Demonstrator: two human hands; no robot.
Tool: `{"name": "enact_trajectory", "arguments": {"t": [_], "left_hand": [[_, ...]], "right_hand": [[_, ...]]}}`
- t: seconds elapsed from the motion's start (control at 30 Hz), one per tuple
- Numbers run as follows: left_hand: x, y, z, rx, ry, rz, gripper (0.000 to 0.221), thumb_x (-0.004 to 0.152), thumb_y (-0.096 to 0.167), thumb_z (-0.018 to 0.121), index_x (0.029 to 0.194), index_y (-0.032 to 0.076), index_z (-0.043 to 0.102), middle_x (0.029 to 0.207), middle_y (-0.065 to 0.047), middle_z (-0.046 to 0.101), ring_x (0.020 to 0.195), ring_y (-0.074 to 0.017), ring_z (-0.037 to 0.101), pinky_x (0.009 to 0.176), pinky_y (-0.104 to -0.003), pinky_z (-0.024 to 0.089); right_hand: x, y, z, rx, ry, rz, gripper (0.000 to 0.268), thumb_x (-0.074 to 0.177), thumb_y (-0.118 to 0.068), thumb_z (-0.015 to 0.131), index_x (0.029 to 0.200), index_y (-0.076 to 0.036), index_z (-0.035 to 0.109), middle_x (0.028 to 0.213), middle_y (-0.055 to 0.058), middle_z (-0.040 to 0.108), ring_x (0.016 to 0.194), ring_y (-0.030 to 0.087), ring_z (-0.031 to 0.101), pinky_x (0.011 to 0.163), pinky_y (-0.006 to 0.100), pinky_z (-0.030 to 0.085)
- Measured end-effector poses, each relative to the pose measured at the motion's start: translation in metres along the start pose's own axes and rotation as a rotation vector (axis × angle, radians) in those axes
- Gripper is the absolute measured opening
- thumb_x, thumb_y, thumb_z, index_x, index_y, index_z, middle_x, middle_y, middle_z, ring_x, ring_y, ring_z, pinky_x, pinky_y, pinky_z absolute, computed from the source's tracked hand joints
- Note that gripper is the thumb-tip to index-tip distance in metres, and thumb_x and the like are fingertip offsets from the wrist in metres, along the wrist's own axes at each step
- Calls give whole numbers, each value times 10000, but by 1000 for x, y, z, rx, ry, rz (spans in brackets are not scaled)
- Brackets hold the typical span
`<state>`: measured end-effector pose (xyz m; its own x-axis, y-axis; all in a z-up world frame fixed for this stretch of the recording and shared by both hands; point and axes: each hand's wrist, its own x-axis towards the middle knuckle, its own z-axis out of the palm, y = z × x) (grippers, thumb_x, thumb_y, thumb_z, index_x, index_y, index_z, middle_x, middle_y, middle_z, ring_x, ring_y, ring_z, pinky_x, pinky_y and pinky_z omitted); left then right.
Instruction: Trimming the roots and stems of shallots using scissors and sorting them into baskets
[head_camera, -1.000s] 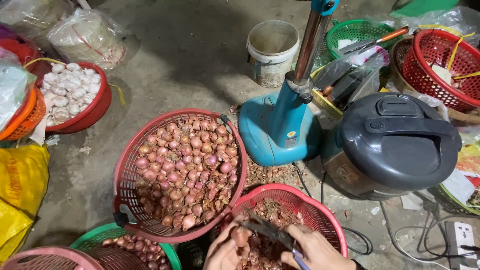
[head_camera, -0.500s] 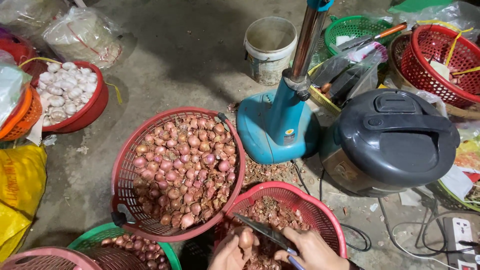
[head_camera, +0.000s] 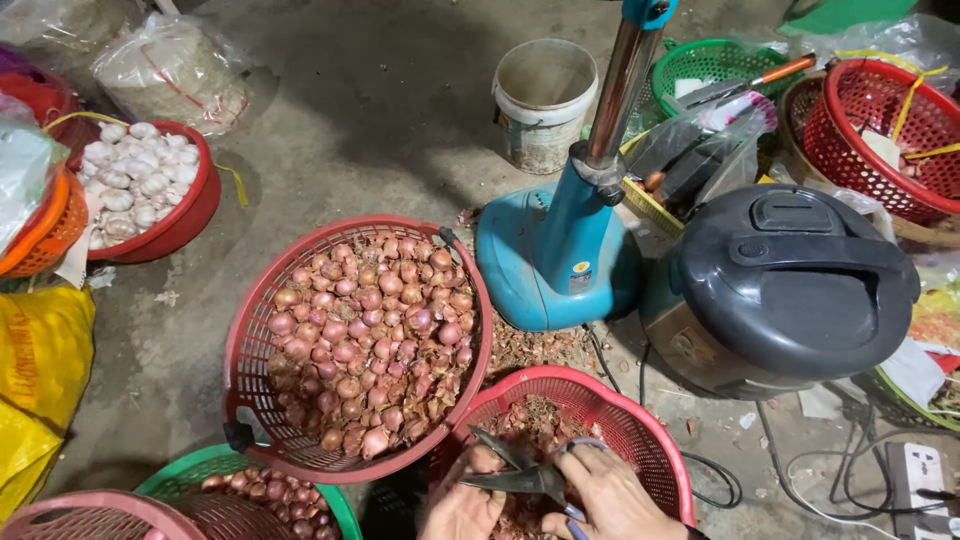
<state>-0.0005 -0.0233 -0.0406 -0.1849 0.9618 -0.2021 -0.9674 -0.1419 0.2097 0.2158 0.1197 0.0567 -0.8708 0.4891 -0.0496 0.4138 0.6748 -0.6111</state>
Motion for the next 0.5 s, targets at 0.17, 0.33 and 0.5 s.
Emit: {"name": "enact_trajectory", "arguments": {"t": [0.17,0.33,0.5], "left_hand": [[4,-7,-16,31,-33,-92,382,945,107,632,1314,8,625,1322,-123,665,1247,-270,616,978,-383,578],[2,-4,-15,54,140,-141,215,985,118,584,1140,-3,670,1074,-186,721,1094,-390,695,932,-396,591],[-3,53,73,283,321,-36,409,826,-16,623,1217,-136,631,1098,-311,667,964,-411,648,845,-413,541]], "right_hand": [[6,-7,-4,38,47,-62,783,928,-831,491,1142,-81,560,980,179,577,896,398,595,756,493,475],[-4,22,26,-89,-39,114,600,931,-769,645,1020,-184,539,855,137,654,751,417,674,594,542,514],[-7,16,7,51,-9,112,541,939,-701,684,919,-182,533,778,125,637,688,390,653,592,460,476]]}}
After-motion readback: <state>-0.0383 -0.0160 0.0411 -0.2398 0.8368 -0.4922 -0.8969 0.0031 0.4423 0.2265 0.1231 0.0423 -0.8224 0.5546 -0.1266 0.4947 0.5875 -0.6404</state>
